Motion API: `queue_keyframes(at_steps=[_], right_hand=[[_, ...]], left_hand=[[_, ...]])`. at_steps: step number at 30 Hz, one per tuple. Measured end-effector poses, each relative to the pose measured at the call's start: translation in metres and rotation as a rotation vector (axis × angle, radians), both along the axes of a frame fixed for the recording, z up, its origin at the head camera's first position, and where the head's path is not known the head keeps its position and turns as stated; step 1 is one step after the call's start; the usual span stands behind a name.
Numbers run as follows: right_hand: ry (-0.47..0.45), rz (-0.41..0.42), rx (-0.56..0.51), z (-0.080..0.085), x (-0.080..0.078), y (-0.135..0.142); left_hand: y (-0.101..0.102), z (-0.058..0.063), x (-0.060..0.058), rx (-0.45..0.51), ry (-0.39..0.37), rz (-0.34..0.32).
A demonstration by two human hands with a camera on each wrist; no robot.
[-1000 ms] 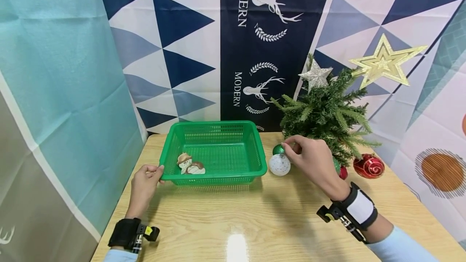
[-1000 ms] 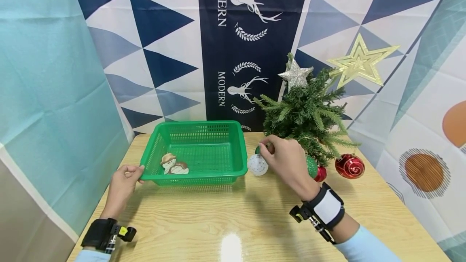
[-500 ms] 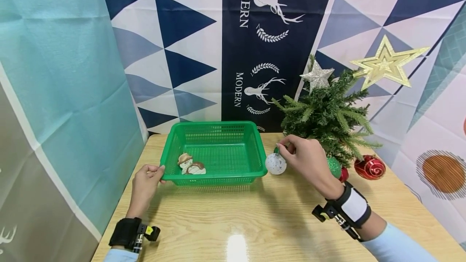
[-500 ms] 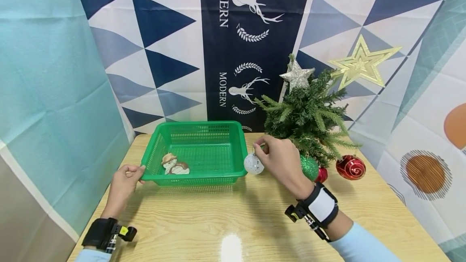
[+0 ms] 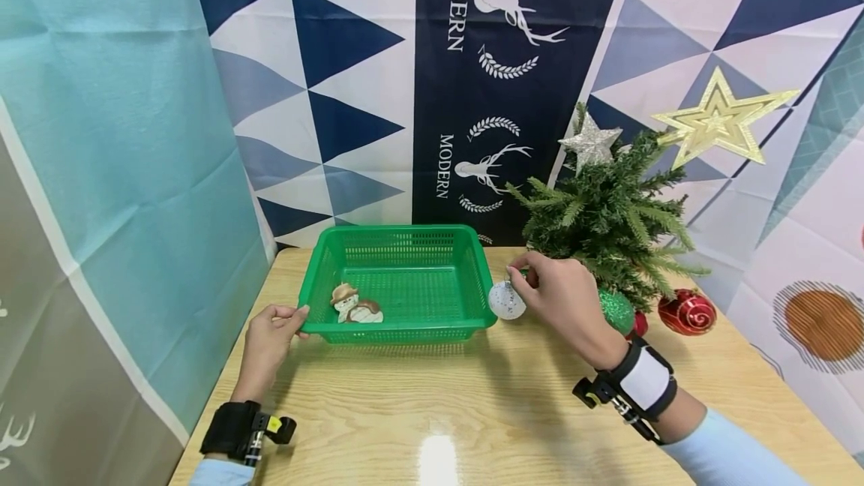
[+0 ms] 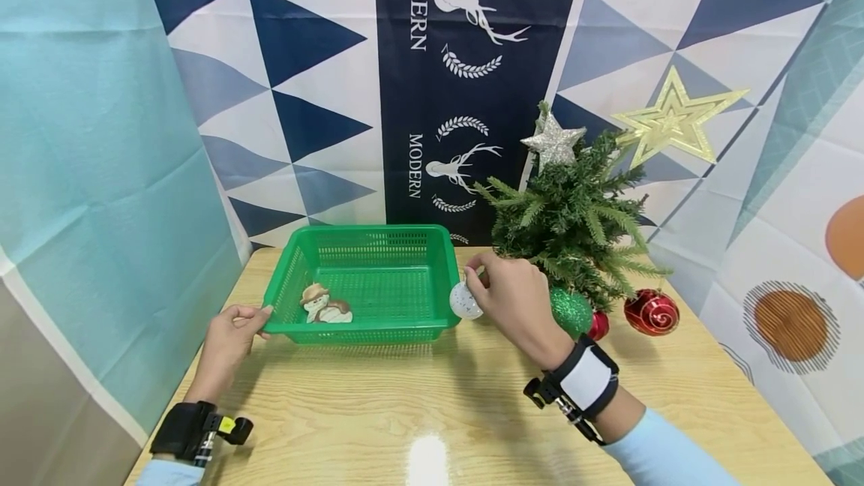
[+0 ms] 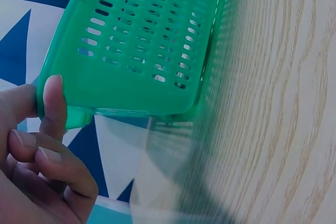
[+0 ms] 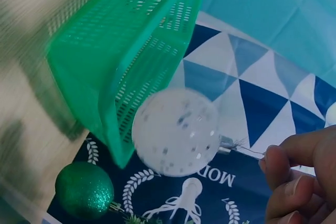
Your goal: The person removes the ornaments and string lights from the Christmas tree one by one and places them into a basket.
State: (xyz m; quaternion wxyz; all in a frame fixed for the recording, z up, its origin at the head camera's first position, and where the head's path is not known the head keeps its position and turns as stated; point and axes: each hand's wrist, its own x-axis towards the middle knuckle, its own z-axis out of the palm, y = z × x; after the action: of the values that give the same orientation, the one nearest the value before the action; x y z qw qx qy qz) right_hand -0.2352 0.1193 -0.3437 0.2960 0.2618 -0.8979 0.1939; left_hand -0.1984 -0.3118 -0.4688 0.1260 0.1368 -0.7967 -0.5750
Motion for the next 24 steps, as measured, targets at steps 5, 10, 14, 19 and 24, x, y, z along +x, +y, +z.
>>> queue_keyframes(at_steps=[5, 10, 14, 19, 24], right_hand=[[0.003, 0.0, 0.015, 0.0, -0.001, -0.003], [-0.004, -0.01, 0.024, -0.001, -0.001, -0.006], [0.001, -0.004, 0.025, -0.002, -0.003, -0.009], [0.012, 0.015, 0.026, -0.004, -0.005, -0.012], [0.032, 0.025, 0.024, -0.005, -0.007, -0.016]], left_hand=[[0.0, 0.0, -0.001, 0.003, -0.005, 0.0], [0.0, -0.002, -0.001, -0.001, -0.005, 0.009], [-0.001, -0.003, -0.001, 0.001, 0.002, 0.013], [0.0, -0.005, -0.001, 0.007, 0.013, 0.015], [0.0, -0.005, 0.0, 0.0, 0.026, 0.013]])
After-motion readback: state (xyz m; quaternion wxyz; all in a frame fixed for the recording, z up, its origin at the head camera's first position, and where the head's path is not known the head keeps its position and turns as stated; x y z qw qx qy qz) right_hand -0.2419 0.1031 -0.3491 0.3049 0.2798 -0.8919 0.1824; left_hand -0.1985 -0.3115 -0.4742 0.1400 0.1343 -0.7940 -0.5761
